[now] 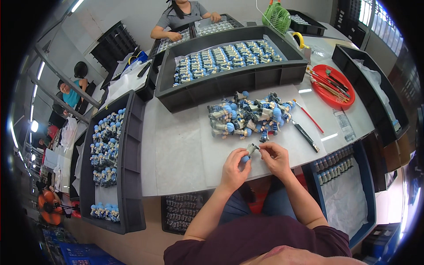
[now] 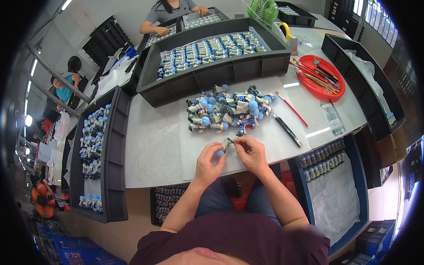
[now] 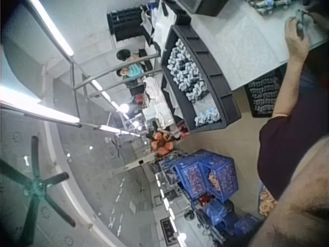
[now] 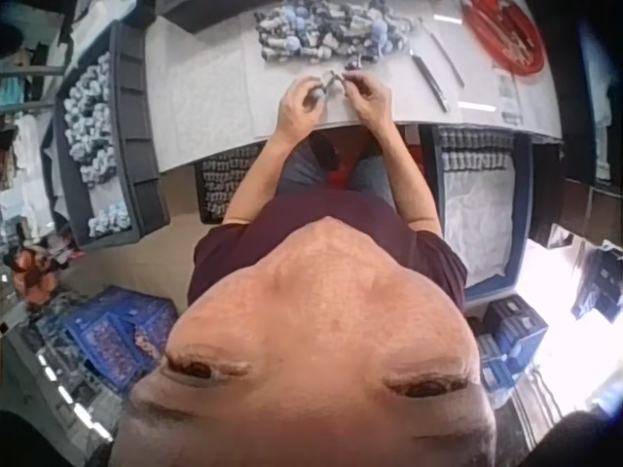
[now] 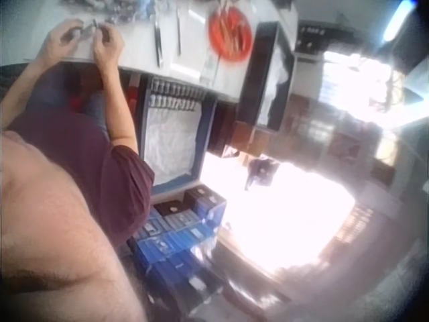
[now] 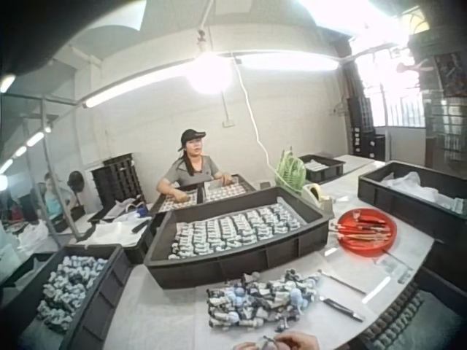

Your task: The person assembles small blue and white figurines by hand. They pick up individual parts from a tray and the table, connect them together, and place the completed figurines into a blue storage bin. The process involves repetitive picking, joining, and placing of the small plastic components.

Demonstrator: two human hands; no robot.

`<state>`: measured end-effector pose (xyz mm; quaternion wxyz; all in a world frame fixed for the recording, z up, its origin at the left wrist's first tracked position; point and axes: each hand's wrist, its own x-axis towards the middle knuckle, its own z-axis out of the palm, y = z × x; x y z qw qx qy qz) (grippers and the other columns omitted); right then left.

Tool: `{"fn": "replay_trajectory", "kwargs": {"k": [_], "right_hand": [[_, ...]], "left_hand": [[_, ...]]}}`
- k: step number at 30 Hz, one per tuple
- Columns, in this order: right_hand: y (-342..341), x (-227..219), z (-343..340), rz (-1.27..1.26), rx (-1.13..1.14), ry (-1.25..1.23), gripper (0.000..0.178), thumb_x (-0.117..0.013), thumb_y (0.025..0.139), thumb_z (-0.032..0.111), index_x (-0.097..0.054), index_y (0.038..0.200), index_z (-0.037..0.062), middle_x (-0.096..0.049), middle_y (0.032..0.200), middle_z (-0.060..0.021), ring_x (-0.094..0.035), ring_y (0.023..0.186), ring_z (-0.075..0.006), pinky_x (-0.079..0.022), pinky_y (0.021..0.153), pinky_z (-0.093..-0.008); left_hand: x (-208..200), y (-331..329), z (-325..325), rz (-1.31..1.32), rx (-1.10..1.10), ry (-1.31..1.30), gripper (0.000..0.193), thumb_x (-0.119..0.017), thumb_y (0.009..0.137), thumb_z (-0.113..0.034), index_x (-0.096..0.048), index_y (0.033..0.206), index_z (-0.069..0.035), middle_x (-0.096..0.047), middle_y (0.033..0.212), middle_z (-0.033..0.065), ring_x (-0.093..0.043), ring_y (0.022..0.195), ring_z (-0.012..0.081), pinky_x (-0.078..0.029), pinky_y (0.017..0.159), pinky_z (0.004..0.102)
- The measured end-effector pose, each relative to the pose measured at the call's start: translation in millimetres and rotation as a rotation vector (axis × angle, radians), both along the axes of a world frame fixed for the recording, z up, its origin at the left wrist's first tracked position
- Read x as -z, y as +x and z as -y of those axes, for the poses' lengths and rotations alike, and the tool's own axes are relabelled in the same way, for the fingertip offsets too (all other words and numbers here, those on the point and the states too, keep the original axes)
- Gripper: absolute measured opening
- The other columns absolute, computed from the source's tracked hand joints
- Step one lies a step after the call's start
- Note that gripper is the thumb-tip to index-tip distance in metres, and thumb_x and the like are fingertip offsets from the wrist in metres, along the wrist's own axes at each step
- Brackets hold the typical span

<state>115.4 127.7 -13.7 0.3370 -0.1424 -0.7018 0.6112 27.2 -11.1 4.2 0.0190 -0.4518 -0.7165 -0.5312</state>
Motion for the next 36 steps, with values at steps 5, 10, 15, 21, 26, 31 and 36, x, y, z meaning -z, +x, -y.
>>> {"fn": "replay_trajectory", "kwargs": {"k": [5,10,15,21,26,31,36], "right_hand": [[0.1,1.6,0.4,0.000,0.006,0.015,0.011,-0.059,0.083,0.000,-0.062,0.093,-0.0006,-0.060,0.075,-0.0010,-0.054,0.065,-0.0038,-0.042,0.055,-0.0187],[0.2,5.6,-0.9,0.002,0.022,0.029,0.011,-0.059,0.083,0.001,-0.062,0.093,-0.0005,-0.061,0.074,-0.0018,-0.055,0.065,-0.0049,-0.043,0.055,-0.0196],[0.4,3.1,0.1,-0.006,0.017,0.011,0.011,-0.060,0.083,0.001,-0.062,0.093,-0.0003,-0.061,0.074,-0.0018,-0.055,0.064,-0.0051,-0.043,0.055,-0.0197],[0.7,2.7,0.4,-0.003,0.022,-0.001,0.010,-0.060,0.083,0.002,-0.062,0.093,-0.0002,-0.060,0.073,-0.0016,-0.055,0.064,-0.0049,-0.043,0.055,-0.0196],[1.5,2.9,0.3,0.010,0.028,0.013,0.010,-0.060,0.083,0.001,-0.062,0.092,-0.0007,-0.060,0.073,-0.0014,-0.054,0.064,-0.0042,-0.042,0.055,-0.0194],[3.1,4.8,-2.8,0.059,-0.014,0.017,0.013,-0.058,0.084,0.000,-0.061,0.096,-0.0016,-0.063,0.083,-0.0041,-0.059,0.073,-0.0075,-0.049,0.062,-0.0211],[3.2,4.4,-1.4,0.043,-0.007,0.026,0.013,-0.058,0.084,0.000,-0.061,0.096,-0.0018,-0.063,0.082,-0.0039,-0.058,0.071,-0.0071,-0.048,0.062,-0.0208]], "left_hand": [[-2.0,0.9,0.8,-0.006,-0.007,-0.001,0.026,-0.064,0.072,-0.002,-0.058,0.097,0.000,-0.059,0.101,0.0149,-0.059,0.092,0.0293,-0.048,0.077,0.0339],[-0.6,0.9,0.4,-0.018,-0.010,0.004,0.025,-0.064,0.072,-0.002,-0.058,0.097,-0.001,-0.059,0.101,0.0145,-0.060,0.090,0.0293,-0.048,0.076,0.0337],[-1.1,1.1,0.3,-0.008,-0.010,0.004,0.025,-0.064,0.072,-0.002,-0.058,0.097,-0.001,-0.059,0.101,0.0142,-0.060,0.090,0.0291,-0.048,0.076,0.0336],[0.5,0.6,-0.1,-0.008,-0.010,0.012,0.025,-0.064,0.073,-0.002,-0.058,0.097,-0.001,-0.059,0.101,0.0139,-0.060,0.089,0.0288,-0.048,0.075,0.0335],[-1.2,2.0,1.1,-0.016,-0.011,0.010,0.025,-0.064,0.073,-0.002,-0.058,0.097,-0.001,-0.059,0.101,0.0138,-0.060,0.089,0.0288,-0.048,0.075,0.0335],[-1.1,2.1,1.5,0.000,0.003,0.009,0.025,-0.062,0.073,-0.002,-0.056,0.097,-0.001,-0.057,0.100,0.0145,-0.057,0.089,0.0320,-0.047,0.075,0.0359],[1.8,1.1,1.7,-0.007,0.001,0.022,0.025,-0.062,0.073,-0.002,-0.056,0.097,-0.001,-0.057,0.100,0.0148,-0.057,0.090,0.0320,-0.047,0.076,0.0363]]}}
